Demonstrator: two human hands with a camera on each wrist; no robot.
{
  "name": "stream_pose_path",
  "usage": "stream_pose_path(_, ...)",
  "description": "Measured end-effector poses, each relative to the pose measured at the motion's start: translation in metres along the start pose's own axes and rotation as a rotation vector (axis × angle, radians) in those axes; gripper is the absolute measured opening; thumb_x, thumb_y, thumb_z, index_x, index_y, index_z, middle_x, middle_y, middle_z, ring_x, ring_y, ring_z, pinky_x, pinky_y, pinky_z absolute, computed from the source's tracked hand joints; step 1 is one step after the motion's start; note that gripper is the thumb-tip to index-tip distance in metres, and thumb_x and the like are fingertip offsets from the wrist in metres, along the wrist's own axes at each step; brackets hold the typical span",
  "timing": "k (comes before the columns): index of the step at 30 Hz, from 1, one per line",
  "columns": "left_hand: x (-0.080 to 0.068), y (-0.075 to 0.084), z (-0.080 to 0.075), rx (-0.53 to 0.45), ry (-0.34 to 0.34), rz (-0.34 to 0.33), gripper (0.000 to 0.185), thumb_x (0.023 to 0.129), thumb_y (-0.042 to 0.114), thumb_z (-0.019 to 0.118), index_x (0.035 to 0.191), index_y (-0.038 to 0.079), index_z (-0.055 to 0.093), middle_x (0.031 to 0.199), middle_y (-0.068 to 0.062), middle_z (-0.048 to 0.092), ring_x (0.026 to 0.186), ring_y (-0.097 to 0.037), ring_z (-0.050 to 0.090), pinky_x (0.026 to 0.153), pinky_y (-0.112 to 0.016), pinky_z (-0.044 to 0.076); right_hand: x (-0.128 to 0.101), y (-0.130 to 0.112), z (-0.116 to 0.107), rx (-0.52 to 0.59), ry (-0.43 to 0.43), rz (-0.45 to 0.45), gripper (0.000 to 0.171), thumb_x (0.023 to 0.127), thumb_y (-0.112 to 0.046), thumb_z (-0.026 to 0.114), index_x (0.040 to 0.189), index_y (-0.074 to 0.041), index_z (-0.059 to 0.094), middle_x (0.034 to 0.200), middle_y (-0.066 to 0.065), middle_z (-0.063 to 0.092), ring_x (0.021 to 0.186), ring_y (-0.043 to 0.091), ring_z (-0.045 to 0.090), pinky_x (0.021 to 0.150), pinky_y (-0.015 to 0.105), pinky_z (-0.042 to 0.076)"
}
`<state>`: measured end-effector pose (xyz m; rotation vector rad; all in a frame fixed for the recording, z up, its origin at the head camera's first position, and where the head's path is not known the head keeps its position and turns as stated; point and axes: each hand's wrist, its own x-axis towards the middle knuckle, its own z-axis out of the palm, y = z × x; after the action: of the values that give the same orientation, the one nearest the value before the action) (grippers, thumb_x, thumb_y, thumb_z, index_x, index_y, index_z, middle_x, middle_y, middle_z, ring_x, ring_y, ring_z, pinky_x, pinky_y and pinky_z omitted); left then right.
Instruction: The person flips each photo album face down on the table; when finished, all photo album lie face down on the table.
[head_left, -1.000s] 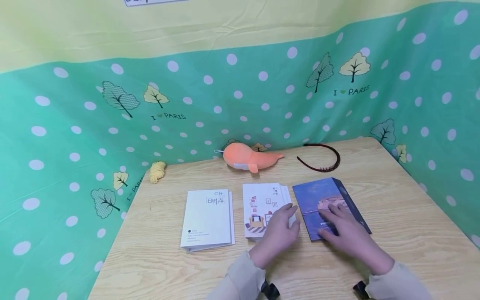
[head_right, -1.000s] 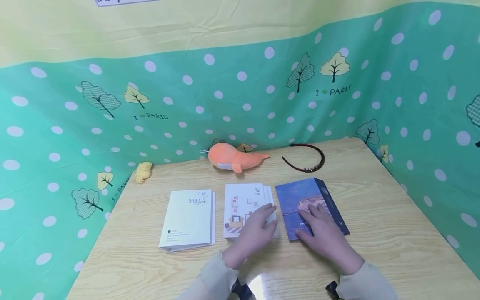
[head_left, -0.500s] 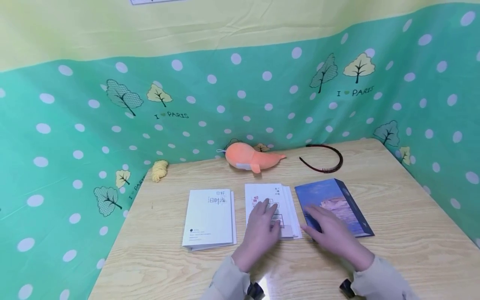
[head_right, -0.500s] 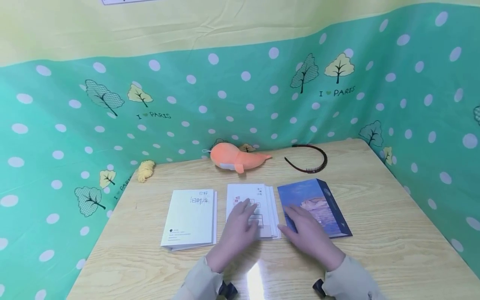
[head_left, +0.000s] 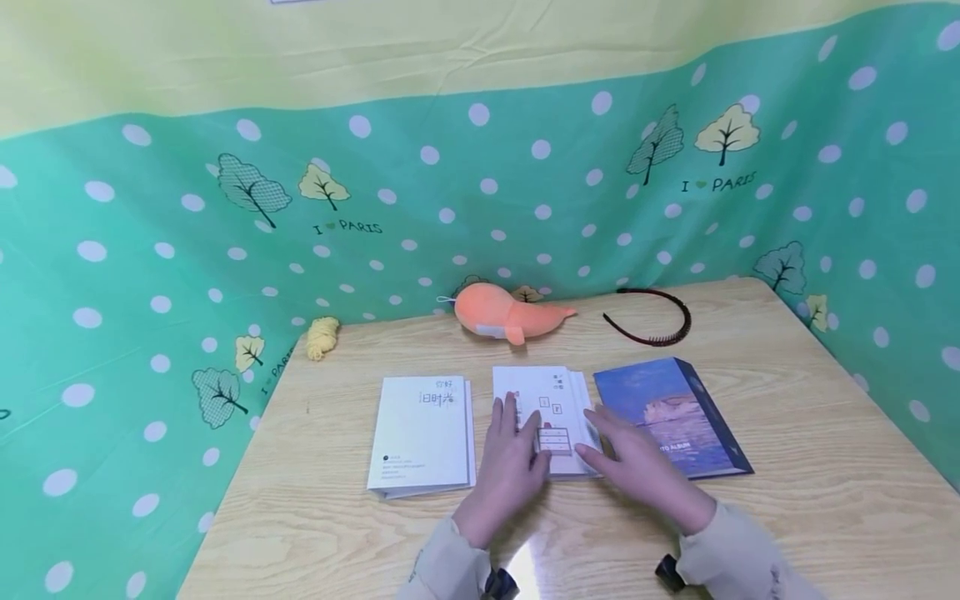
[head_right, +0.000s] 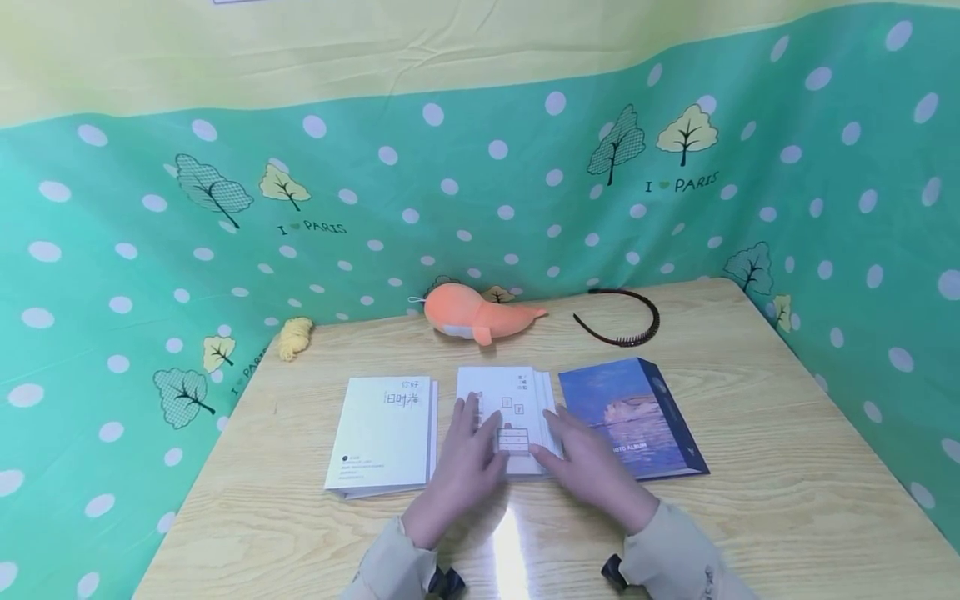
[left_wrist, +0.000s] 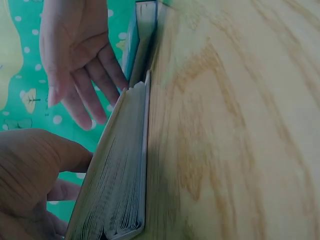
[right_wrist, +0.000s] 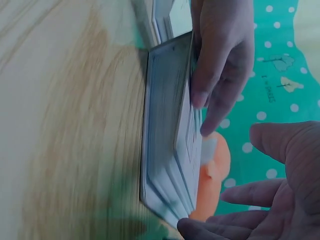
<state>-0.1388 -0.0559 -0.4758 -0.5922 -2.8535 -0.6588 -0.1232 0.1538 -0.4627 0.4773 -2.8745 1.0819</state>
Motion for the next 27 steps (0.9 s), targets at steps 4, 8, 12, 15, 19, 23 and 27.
stream_pose_path(4, -0.001, 0.001, 0.002, 0.01, -0.045, -0.021, 0.06, 0.09, 0.028, 0.064, 0.141, 0.002, 0.049, 0.155, -0.033, 0.014, 0.143, -0.049, 0.012, 0.109, -0.06, 0.028, 0.001, -0.005, 0.004, 0.009, -0.039, 0.039, 0.068, 0.095, -0.044, 0.059, 0.142, 0.002, 0.046, 0.148, 0.034, 0.031, 0.133, 0.052, 0.033, 0.104, 0.067, 0.028)
stream_pose_path(8, -0.002, 0.001, 0.004, 0.04, -0.095, -0.046, 0.062, 0.093, 0.032, 0.058, 0.146, 0.003, 0.043, 0.157, -0.031, 0.009, 0.145, -0.046, 0.005, 0.109, -0.06, 0.03, 0.002, -0.009, 0.006, 0.003, -0.081, 0.081, 0.068, 0.095, -0.045, 0.058, 0.145, 0.0, 0.044, 0.151, 0.035, 0.023, 0.134, 0.054, 0.029, 0.103, 0.07, 0.027)
stream_pose_path(12, -0.003, -0.001, 0.006, 0.069, -0.109, -0.055, 0.063, 0.095, 0.035, 0.055, 0.148, 0.005, 0.04, 0.158, -0.029, 0.009, 0.146, -0.044, 0.003, 0.108, -0.06, 0.031, 0.002, -0.013, 0.008, -0.005, -0.108, 0.105, 0.069, 0.096, -0.048, 0.056, 0.145, -0.001, 0.044, 0.151, 0.037, 0.018, 0.134, 0.056, 0.027, 0.102, 0.071, 0.027)
stream_pose_path(15, -0.004, -0.002, 0.007, 0.083, -0.108, -0.054, 0.063, 0.096, 0.036, 0.053, 0.149, 0.005, 0.039, 0.158, -0.028, 0.009, 0.146, -0.044, 0.003, 0.108, -0.06, 0.031, 0.001, -0.014, 0.01, 0.0, -0.109, 0.114, 0.068, 0.096, -0.049, 0.054, 0.145, -0.002, 0.045, 0.151, 0.037, 0.018, 0.133, 0.057, 0.027, 0.102, 0.072, 0.026)
stream_pose_path(19, -0.005, -0.003, 0.008, 0.099, -0.107, -0.048, 0.063, 0.096, 0.037, 0.051, 0.15, 0.006, 0.038, 0.158, -0.028, 0.01, 0.146, -0.044, 0.003, 0.108, -0.06, 0.032, 0.001, -0.014, 0.011, 0.02, -0.103, 0.122, 0.066, 0.097, -0.049, 0.053, 0.144, -0.004, 0.046, 0.151, 0.036, 0.021, 0.133, 0.057, 0.028, 0.101, 0.074, 0.026)
stream_pose_path(23, -0.006, -0.005, 0.008, 0.108, -0.106, -0.041, 0.063, 0.097, 0.038, 0.049, 0.15, 0.006, 0.037, 0.158, -0.027, 0.01, 0.146, -0.044, 0.003, 0.107, -0.06, 0.032, 0.002, -0.016, 0.011, 0.086, -0.113, 0.148, 0.064, 0.097, -0.048, 0.052, 0.145, -0.005, 0.046, 0.151, 0.037, 0.019, 0.134, 0.057, 0.027, 0.101, 0.074, 0.024)
stream_pose_path(27, -0.006, -0.007, 0.009, 0.104, -0.1, -0.038, 0.063, 0.097, 0.038, 0.049, 0.15, 0.007, 0.036, 0.158, -0.027, 0.01, 0.146, -0.043, 0.003, 0.107, -0.06, 0.032, 0.005, -0.019, 0.007, 0.218, -0.123, 0.202, 0.062, 0.099, -0.047, 0.051, 0.145, -0.006, 0.045, 0.152, 0.036, 0.019, 0.137, 0.056, 0.019, 0.104, 0.073, 0.019)
